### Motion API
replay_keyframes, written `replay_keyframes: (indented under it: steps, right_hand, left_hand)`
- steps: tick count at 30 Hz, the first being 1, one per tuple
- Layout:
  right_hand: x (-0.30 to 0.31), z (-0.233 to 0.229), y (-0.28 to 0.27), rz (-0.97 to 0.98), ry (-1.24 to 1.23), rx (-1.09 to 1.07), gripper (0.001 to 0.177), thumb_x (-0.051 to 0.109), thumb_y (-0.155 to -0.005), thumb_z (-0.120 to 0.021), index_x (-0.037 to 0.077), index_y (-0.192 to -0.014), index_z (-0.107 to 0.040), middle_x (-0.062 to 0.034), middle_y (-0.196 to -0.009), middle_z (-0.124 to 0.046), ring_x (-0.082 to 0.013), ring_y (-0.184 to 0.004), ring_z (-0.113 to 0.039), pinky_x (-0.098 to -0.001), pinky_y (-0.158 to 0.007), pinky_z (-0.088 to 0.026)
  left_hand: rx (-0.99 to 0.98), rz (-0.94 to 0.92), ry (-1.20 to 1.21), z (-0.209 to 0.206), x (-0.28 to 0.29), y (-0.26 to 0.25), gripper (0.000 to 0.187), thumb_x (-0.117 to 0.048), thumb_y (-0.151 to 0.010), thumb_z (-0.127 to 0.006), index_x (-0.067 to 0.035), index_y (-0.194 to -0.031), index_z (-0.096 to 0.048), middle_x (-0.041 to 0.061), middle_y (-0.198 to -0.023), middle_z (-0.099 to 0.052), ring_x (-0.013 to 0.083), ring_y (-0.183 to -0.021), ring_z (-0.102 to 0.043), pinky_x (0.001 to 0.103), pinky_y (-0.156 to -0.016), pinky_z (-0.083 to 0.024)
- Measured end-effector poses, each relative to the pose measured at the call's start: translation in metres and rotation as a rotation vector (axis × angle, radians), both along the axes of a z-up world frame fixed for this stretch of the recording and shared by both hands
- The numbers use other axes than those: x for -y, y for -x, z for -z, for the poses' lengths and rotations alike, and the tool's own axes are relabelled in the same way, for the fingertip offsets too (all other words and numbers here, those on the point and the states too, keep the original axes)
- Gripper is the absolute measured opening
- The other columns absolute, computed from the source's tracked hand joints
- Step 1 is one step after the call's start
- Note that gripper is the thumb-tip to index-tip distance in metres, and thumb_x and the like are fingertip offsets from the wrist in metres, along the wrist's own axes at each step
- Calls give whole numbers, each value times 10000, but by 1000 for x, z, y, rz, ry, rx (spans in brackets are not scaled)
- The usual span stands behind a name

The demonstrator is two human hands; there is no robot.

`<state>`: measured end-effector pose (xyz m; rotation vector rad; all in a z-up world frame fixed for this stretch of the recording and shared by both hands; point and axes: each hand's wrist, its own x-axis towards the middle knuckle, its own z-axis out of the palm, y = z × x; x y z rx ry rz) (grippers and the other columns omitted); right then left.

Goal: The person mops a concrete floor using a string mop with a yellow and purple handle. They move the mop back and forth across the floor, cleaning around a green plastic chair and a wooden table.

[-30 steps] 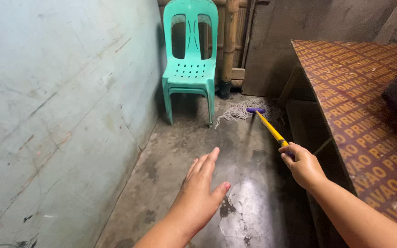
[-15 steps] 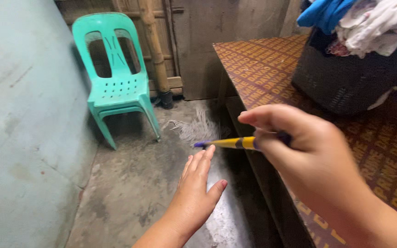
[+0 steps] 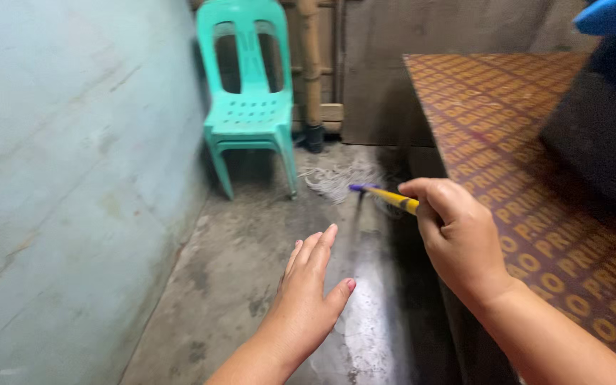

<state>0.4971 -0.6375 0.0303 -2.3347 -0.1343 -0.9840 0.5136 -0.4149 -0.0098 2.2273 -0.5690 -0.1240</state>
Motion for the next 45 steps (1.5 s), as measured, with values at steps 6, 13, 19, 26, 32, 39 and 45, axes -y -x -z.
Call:
replay_keyframes:
  steps: [6, 13, 19, 26, 32, 39, 45]
  right_hand:
    - [40, 96, -39, -60, -46, -184, 187, -1, -909, -592, 74, -1024, -718, -116, -1151, -720, -301, -1070, -685, -373, -891, -528]
    - [27, 85, -15, 26, -148, -300, 144, 65, -937, -629, 80, -1033, -735, -112, -1044, -746, -274, -1025, -716, -354, -896, -532]
    - [-3, -28, 46, -4, -206, -235, 183, 78, -897, -651, 64, -1053, -746, -78, -945, -807, -160, -866, -784, -300, -752, -569]
    - [-20, -84, 99, -146, -121, 84, 205, -12, -940, -615, 66, -1112, -695, -14, -853, -751, -106, -795, -728, -232, -680, -584]
    - [-2, -38, 64, -207, 28, 141, 266, -102, -866, -598, 56, -1057, -694, -44, -816, -717, -161, -735, -736, -275, -679, -562]
    - [14, 65, 14, -162, -116, -135, 229, -71, -863, -627, 63, -1023, -721, -68, -834, -685, -195, -788, -700, -297, -740, -543]
    - [-5, 67, 10, -26, -159, -101, 227, -96, -886, -588, 32, -1015, -723, -87, -927, -723, -205, -883, -721, -292, -803, -541]
  left_hand:
    - [105, -45, 17, 0, -23, 5, 787, -233, -868, -724, -112, -1541, -335, 153, -1572, -399, 394, -1506, -268, 463, -1228, -207]
    - [19, -16, -48, -7, -3, 4, 837, -247, -857, -732, -183, -1588, -331, 146, -1612, -335, 404, -1519, -184, 467, -1199, -211]
    - [62, 38, -120, -12, 44, -1, 836, -258, -845, -734, -231, -1584, -344, 170, -1672, -234, 397, -1534, -64, 554, -1174, -135]
    - [40, 108, -93, -15, 73, -3, 842, -264, -837, -720, -253, -1587, -337, 154, -1672, -231, 410, -1526, -50, 579, -1161, -126]
    - [-11, 77, -119, -11, 52, 0, 802, -277, -868, -710, -232, -1578, -341, 149, -1675, -227, 413, -1529, -36, 555, -1178, -95]
    - [-4, -24, -106, -6, 1, 9, 804, -265, -859, -712, -209, -1579, -358, 164, -1670, -246, 412, -1535, -55, 526, -1189, -128]
    - [33, -19, -100, -7, -32, 20, 797, -265, -864, -720, -191, -1574, -367, 187, -1614, -254, 433, -1534, -62, 530, -1190, -136]
